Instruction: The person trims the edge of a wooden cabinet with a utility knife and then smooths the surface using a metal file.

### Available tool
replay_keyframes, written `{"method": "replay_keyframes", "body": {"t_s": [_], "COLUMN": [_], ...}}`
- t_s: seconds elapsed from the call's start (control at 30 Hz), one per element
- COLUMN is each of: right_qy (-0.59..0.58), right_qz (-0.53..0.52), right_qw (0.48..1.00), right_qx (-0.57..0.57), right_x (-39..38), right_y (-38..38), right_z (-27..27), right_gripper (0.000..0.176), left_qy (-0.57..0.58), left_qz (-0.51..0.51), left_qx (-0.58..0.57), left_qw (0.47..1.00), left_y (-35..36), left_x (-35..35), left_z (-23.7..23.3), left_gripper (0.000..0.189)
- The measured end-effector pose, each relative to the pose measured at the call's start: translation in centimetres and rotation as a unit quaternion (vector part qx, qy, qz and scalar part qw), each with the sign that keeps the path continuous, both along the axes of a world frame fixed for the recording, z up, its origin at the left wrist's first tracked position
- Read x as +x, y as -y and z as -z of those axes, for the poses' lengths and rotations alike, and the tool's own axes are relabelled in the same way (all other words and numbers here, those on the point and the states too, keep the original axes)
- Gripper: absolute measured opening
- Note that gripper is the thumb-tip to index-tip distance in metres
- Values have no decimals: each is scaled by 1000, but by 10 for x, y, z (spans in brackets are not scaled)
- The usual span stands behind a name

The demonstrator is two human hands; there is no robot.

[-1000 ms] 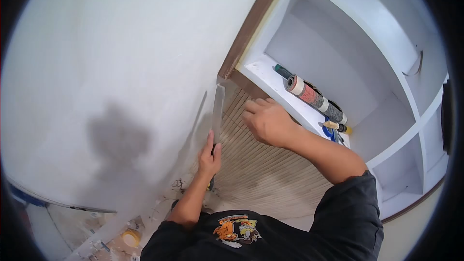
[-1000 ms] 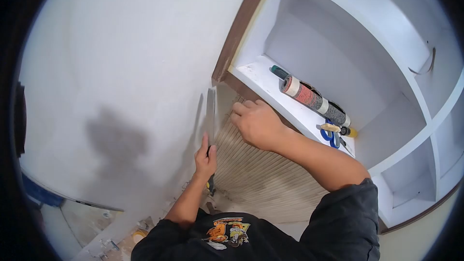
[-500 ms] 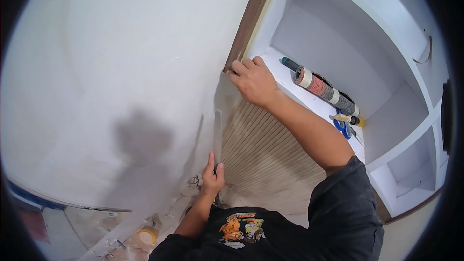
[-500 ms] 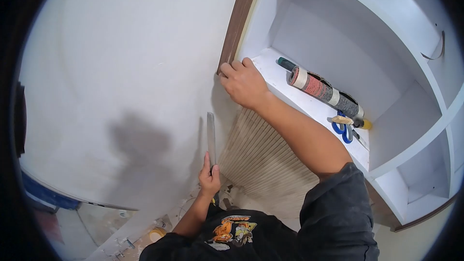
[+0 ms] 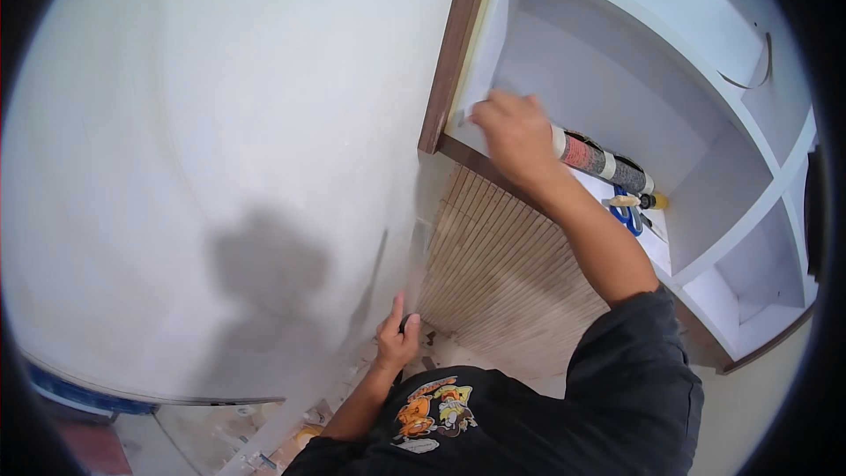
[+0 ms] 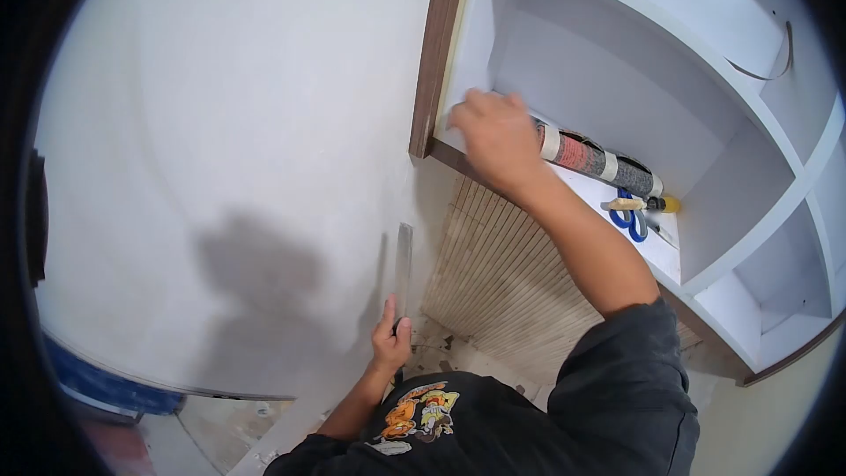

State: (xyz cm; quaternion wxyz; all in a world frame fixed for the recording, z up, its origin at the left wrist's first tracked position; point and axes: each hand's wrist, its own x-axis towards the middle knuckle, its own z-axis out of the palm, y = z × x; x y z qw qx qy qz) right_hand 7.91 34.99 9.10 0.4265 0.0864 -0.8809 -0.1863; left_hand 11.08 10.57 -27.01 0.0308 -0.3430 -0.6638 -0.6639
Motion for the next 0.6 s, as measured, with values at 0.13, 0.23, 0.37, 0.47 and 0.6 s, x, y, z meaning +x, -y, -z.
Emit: {"method": "replay_keyframes", "body": {"t_s": [0.13,0.23,0.37,0.47,0.6], "right_qy": [-18,45,61,85,162], "right_qz": [84,64,49,29,41], "right_qw": [988,978,961,965,951], "right_qx": [-125,-192,-265,-247,-261], "right_x": [66,96,111,97,59], "right_y": [13,16,21,17,25], "right_z": [4,34,38,25,15], "right_gripper": [12,16,21,23,32], "left_qy": [-69,-67,-73,-39,-22], "left_qz": [-26,-12,-20,-23,-22], "left_qx": [38,30,47,66,87], "left_qw": [997,997,996,997,996], "left_y": [3,-12,-47,-78,-111], "left_x": [-19,-39,-60,-69,-62], "left_z": [-22,-45,-78,-92,-113], "left_gripper": [57,57,59,60,61]}}
